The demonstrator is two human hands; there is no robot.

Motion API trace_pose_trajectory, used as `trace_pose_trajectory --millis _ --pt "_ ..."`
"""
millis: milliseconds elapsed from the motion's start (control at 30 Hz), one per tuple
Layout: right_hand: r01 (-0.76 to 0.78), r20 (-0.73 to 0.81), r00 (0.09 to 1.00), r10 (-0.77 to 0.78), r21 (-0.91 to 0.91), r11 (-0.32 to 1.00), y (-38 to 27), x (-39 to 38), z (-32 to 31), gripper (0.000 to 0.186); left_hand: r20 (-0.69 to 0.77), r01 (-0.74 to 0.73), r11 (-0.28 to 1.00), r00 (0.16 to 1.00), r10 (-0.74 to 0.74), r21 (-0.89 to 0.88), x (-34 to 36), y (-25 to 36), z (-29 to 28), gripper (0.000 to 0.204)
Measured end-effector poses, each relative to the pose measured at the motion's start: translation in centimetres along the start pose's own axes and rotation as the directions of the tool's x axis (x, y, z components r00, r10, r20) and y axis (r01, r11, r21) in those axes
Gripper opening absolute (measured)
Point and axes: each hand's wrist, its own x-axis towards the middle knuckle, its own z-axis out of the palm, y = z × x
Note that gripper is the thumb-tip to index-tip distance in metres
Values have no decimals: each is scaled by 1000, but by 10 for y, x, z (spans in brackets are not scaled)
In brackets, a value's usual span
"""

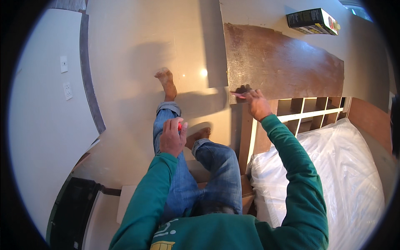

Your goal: The person pours adhesive from a can onto a wooden plank and spreads it evenly using a red plastic spreader. They then place the plank on the floor and continue to spread the adhesive across its surface.

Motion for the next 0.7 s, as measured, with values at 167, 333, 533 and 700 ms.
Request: trace_pose_trajectory --millis 167,333,533,700 --pt "-272 -138 947 291 138 952 21 20 -44 37 -26 2 999 1000 -3 -32 -8 -6 7 22" --pt "-205 -443 872 209 56 977 17 50 -45 50 -10 -19 1000 1000 18 -15 -4 -7 3 21" --pt "-308 -196 941 277 -156 938 5 -36 37 59 -1 -85 996 996 85 16 15 -9 -14 22" --pt "-379 -47 786 617 751 541 -114 -54 6 36 63 -50 998 997 47 43 44 -21 -37 22"
